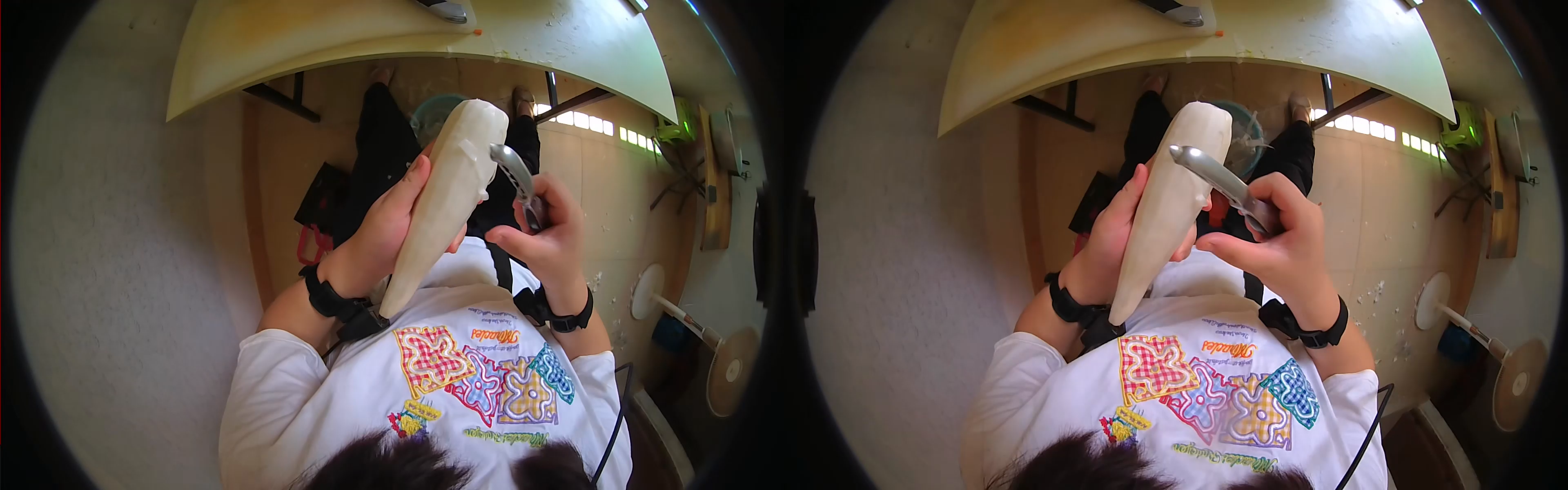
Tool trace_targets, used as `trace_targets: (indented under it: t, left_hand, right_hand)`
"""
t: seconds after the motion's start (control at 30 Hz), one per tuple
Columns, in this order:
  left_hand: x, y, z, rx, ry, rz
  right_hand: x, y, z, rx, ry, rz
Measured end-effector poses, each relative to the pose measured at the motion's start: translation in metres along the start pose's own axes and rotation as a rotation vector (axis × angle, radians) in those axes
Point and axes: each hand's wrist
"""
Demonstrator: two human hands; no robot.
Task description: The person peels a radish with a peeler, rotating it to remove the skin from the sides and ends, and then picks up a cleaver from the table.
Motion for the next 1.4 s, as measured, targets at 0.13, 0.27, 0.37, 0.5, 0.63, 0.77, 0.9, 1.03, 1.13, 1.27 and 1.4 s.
trace_targets:
  t: [0.13,0.27,0.37,0.5,0.63,0.77,0.9,1.03,1.13,1.27,1.4]
  left_hand:
    - [0.001,0.0,0.001,-0.046,-0.007,-0.033]
    - [0.004,0.003,0.003,-0.073,0.002,-0.021]
    - [0.001,0.007,0.003,-0.11,0.039,0.049]
    - [0.003,0.005,0.006,-0.121,0.075,0.109]
    - [0.004,0.002,0.007,-0.128,0.08,0.093]
    - [0.004,0.001,0.007,-0.12,0.093,0.086]
    - [-0.002,0.002,0.009,-0.134,0.136,0.144]
    - [-0.002,0.002,0.011,-0.136,0.137,0.114]
    - [0.001,0.005,0.009,-0.186,0.122,0.12]
    - [0.004,0.005,0.008,-0.198,0.055,0.126]
    - [0.011,-0.004,0.01,-0.027,-0.096,-0.213]
  right_hand:
    - [0.001,-0.012,-0.012,-0.093,-0.221,-0.103]
    - [0.003,-0.013,-0.016,-0.055,-0.289,-0.351]
    - [0.014,-0.003,-0.021,0.08,-0.322,-0.29]
    - [0.011,0.004,-0.027,0.231,-0.342,-0.361]
    - [0.002,0.004,-0.023,0.228,-0.216,-0.27]
    - [-0.008,-0.001,-0.021,0.105,-0.096,-0.16]
    - [0.007,-0.013,-0.02,0.145,-0.034,-0.223]
    - [0.011,-0.011,-0.031,0.31,-0.133,-0.331]
    - [0.018,0.002,-0.038,0.357,-0.246,-0.406]
    - [0.017,0.014,-0.03,0.359,-0.285,-0.484]
    - [0.012,0.023,-0.013,0.079,-0.158,-0.277]
Point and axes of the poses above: each hand's wrist, its own z-axis away from the middle knuckle, its own y-axis out of the back of the hand, x = y × z, and after that the axes turned 13 degrees about x, right-handed
